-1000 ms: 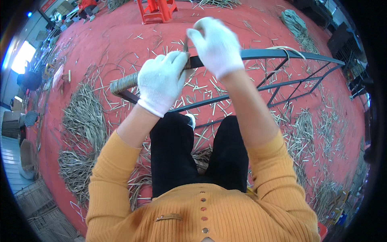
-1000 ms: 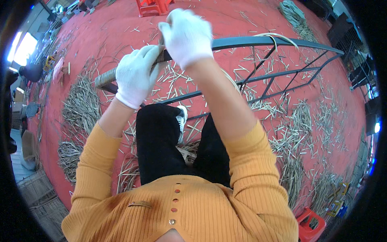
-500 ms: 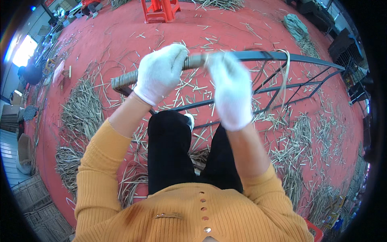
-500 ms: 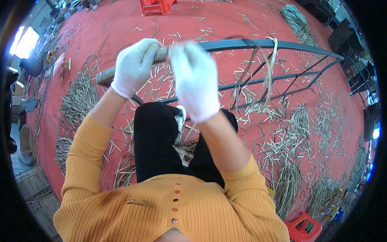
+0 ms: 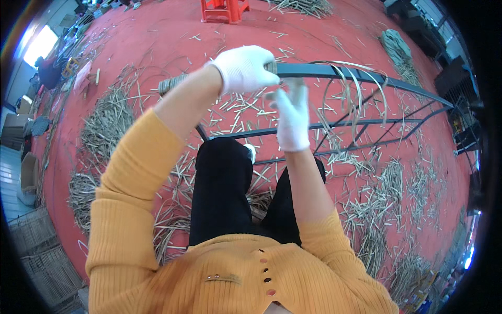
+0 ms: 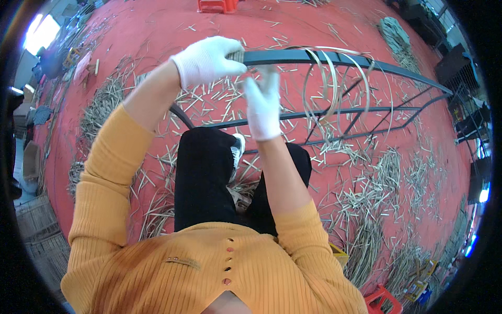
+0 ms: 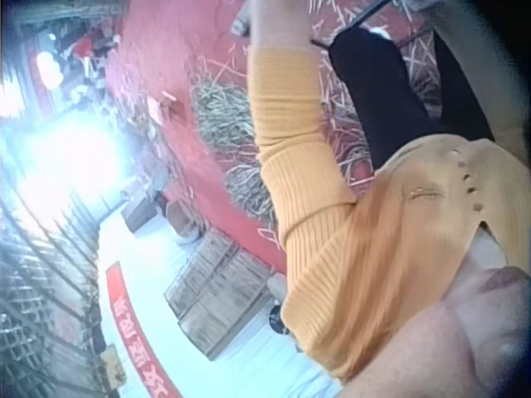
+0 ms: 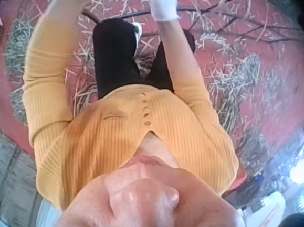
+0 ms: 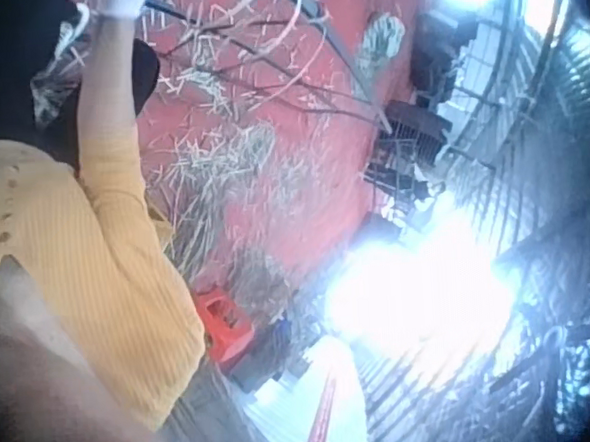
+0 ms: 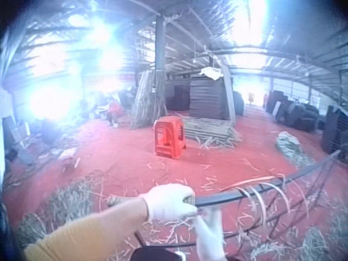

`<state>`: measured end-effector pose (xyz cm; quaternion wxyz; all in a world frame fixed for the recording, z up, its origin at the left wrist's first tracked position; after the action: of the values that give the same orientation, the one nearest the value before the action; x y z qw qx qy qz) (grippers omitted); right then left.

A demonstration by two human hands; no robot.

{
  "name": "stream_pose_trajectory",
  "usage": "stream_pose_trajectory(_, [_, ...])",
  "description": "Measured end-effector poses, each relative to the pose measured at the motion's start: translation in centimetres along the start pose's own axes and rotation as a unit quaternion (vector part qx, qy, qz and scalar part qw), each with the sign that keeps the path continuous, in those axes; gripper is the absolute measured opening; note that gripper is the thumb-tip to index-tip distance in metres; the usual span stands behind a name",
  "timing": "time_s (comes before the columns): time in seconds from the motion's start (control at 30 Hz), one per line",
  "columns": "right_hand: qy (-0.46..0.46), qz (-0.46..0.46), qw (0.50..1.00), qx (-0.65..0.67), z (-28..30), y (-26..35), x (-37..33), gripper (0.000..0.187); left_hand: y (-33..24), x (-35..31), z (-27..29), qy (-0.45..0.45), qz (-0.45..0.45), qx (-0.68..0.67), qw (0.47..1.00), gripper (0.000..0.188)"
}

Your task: The person sits on a low stool and weaves dried plant strips around a curved metal frame. They repeatedly pick up strips, wrap them around the frame, and secure them with a staple gun.

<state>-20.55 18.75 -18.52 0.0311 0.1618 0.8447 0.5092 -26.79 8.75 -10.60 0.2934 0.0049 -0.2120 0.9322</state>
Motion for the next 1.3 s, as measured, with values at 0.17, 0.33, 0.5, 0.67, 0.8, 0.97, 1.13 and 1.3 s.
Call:
stream_pose_trajectory(0.17, [0.146, -0.129, 0.947, -0.257, 4.3, -4.0, -3.0, 0.022, 4.4, 4.1, 0.8, -0.054, 0.001, 0.072, 0.996, 0.039])
stream_pose_trajectory(0.33, [0.119, -0.184, 0.936, -0.276, 19.2, 2.1, -19.6, 0.033, 9.7, 8.1, 0.3, -0.116, 0.031, 0.125, 0.985, 0.04])
stream_pose_trajectory(0.5, [0.032, -0.288, 0.931, -0.221, 25.3, 10.7, -32.4, 0.058, 12.0, 10.4, 0.2, -0.118, 0.018, 0.111, 0.987, 0.043])
stream_pose_trajectory(0.67, [-0.289, -0.315, 0.822, -0.376, 42.1, 14.0, -40.8, 0.076, 9.9, 8.3, 0.3, -0.139, -0.04, 0.136, 0.98, 0.039])
stream_pose_trajectory(0.8, [-0.249, -0.33, 0.487, -0.77, 51.9, 17.1, -42.9, 0.062, 8.0, 6.6, 2.0, -0.145, -0.077, 0.136, 0.977, 0.034])
stream_pose_trajectory(0.97, [-0.203, -0.101, 0.56, -0.797, 40.4, 14.7, -27.0, 0.028, 6.9, 2.7, 3.2, -0.137, -0.042, 0.088, 0.986, 0.032])
stream_pose_trajectory(1.13, [-0.004, 0.071, 0.9, -0.43, 14.6, 3.4, -7.6, 0.021, 2.7, -2.7, 3.0, -0.173, -0.037, 0.087, 0.98, 0.027])
stream_pose_trajectory(1.3, [0.222, -0.026, 0.971, -0.085, -0.8, -3.7, 0.9, 0.03, -1.7, -7.0, 3.2, -0.206, -0.07, 0.073, 0.973, 0.023])
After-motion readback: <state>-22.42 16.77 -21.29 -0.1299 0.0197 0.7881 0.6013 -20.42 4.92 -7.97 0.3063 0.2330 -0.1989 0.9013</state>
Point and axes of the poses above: each hand's wrist, its own x-axis towards the middle knuckle, its own z-axis out of the back of the hand, y = z × x, the point moved 10 cm from there along x, towards the middle knuckle, and after that the axes turned 7 degrees about -y, right-handed, at the moved point
